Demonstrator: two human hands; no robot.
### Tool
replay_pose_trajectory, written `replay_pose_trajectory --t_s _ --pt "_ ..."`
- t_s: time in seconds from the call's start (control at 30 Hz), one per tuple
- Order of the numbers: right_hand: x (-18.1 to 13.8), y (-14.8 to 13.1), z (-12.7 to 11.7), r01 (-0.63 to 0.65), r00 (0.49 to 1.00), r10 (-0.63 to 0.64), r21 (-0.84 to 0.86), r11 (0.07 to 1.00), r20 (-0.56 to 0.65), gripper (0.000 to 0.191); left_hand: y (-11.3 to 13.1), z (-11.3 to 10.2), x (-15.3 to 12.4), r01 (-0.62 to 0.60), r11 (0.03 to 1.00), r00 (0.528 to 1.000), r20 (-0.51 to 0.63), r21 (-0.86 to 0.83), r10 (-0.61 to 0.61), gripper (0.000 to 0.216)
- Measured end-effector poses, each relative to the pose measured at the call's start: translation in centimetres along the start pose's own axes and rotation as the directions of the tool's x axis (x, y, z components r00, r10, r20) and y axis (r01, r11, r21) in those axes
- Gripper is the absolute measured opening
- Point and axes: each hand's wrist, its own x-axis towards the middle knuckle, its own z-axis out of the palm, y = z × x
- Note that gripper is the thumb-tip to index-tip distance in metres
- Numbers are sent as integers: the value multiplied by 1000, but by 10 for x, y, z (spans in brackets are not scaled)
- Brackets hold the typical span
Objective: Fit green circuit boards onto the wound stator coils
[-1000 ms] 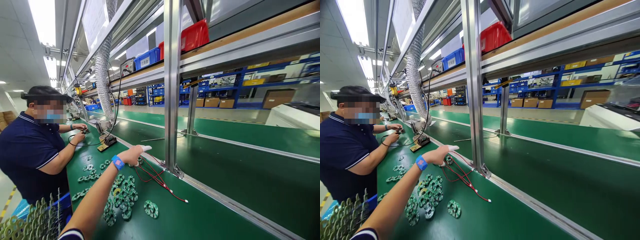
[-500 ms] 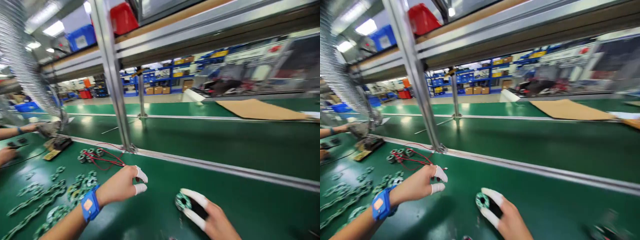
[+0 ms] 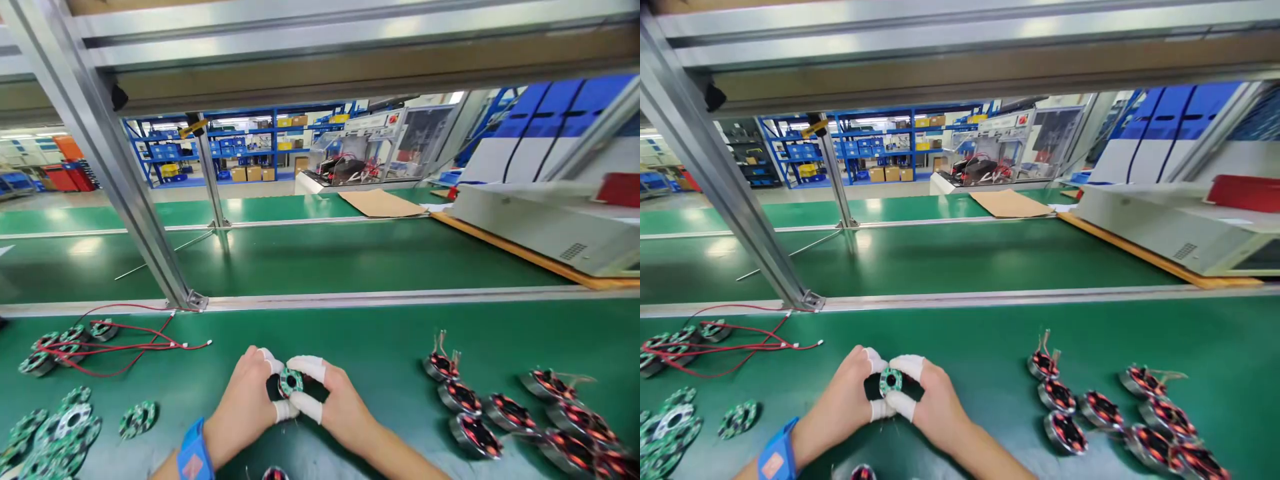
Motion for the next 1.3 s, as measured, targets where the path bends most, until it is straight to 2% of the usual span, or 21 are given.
replay_pose_trajectory --t_s 0.13,0.37,0.6,0.8,1.1,1.2,1.3 --pt "0 5 2 99 995 -98 -47 994 17 37 -2 5 0 8 999 1000 -16 43 -8 29" --pt "0 3 -3 169 986 -164 -187 968 40 33 -1 4 1 31 997 1000 -2 71 -31 26" --pt "0 -2 -8 296 953 -299 -332 896 41 33 -4 7 2 16 999 1000 -17 50 -16 35" --pt "2 -2 -6 369 916 -401 -369 853 -11 38 -4 7 1 5 999 1000 -24 39 -4 37" --pt "-2 0 -5 358 915 -402 -464 810 4 42 -3 7 1 18 999 999 -40 49 -16 37" --pt "-4 1 -3 314 940 -341 -475 822 31 43 -1 7 0 28 998 999 -38 49 -26 35" --pt "-3 -4 -4 225 974 -220 -423 878 61 36 -1 7 0 41 998 999 -36 47 -39 31"
